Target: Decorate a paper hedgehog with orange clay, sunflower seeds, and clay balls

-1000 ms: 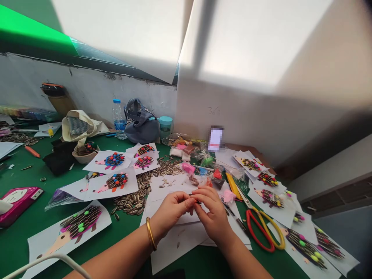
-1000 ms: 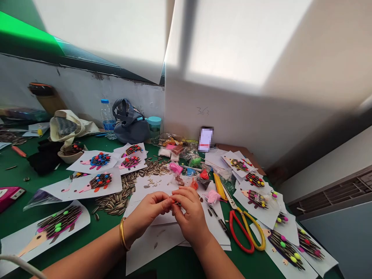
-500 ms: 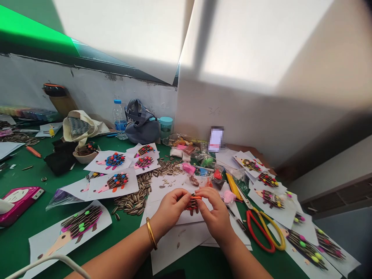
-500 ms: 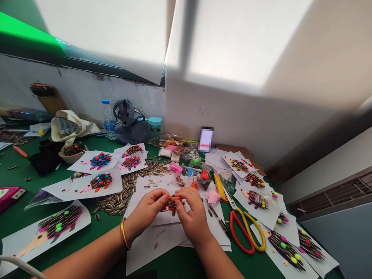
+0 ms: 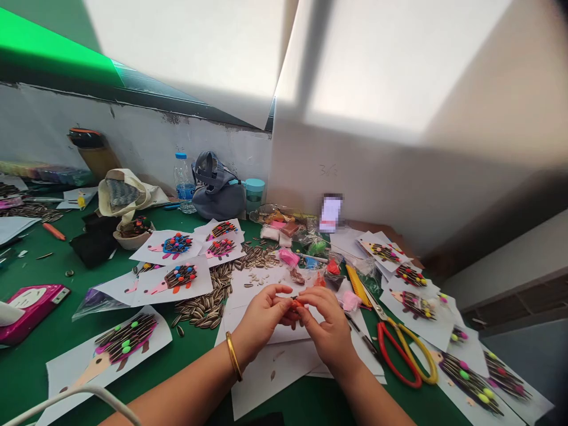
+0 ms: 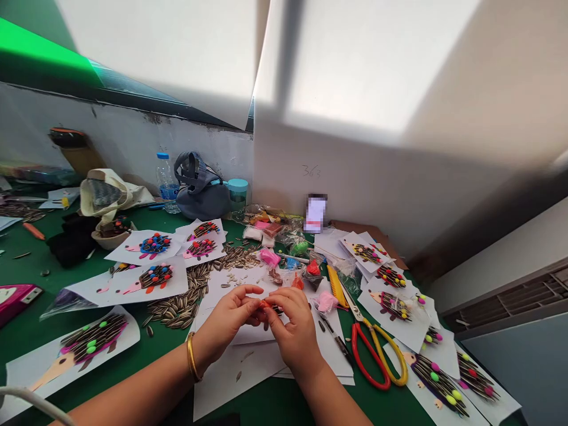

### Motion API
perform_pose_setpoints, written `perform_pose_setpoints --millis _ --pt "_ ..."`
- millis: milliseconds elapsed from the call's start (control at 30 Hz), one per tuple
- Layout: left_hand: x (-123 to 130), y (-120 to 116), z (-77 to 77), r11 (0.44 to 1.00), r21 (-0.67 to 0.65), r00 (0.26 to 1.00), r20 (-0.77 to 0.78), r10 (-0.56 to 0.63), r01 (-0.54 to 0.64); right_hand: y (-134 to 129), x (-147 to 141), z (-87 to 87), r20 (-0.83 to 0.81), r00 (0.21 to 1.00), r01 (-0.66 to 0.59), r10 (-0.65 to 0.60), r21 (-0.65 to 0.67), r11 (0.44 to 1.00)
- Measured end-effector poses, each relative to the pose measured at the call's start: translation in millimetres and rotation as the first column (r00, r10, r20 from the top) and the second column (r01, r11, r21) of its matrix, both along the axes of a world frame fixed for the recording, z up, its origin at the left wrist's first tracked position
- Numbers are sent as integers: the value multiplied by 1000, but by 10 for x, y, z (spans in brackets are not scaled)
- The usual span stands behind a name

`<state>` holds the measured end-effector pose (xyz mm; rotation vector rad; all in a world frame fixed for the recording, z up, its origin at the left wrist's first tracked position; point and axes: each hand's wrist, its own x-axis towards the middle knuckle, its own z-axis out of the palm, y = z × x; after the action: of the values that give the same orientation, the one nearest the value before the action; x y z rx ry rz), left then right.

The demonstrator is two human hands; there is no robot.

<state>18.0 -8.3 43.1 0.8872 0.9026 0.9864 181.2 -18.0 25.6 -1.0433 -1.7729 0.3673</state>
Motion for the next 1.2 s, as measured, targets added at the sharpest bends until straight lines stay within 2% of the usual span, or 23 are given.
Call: perform_pose_setpoints --millis 133,233,367,500,667,767,833,933,1000,1100,1200 --pt "29 -7 -41 999 48 997 -80 6 -2 -10 -22 -7 32 999 -21 22 -4 1000" --pt "46 -10 -66 999 37 998 -68 0 3 -9 -14 -4 29 1000 -14 14 2 1000" --pt "31 5 -54 1000 -13 1000 -5 -2 2 11 48 -1 -73 996 50 -50 4 999" --pt "5 16 -49 1000 29 999 -31 9 -8 24 79 -45 -134 990 35 -47 -91 995" --pt "-1 1 -47 1000 -21 993 116 10 -8 2 27 -105 -185 981 33 -64 -165 986" --pt "-7 -6 -35 998 -54 984 177 -3 12 -31 -14 -63 -156 988 -18 0 -116 993" --pt "-8 -11 -33 996 -90 974 223 29 -9 -66 -44 -9 -97 992 -80 74 -59 995" --pt "5 -21 -39 983 -173 940 322 111 -56 -129 -105 59 -3 992 -124 125 31 992" --pt "21 -29 -46 969 -245 903 405 139 -39 -164 -162 75 67 989 -137 132 82 987" --pt "35 -39 -42 933 -349 812 567 135 88 -189 -256 67 169 978 -144 124 113 983" --pt "8 -33 -6 897 -376 722 685 101 231 -189 -309 59 264 960 -128 90 128 983"
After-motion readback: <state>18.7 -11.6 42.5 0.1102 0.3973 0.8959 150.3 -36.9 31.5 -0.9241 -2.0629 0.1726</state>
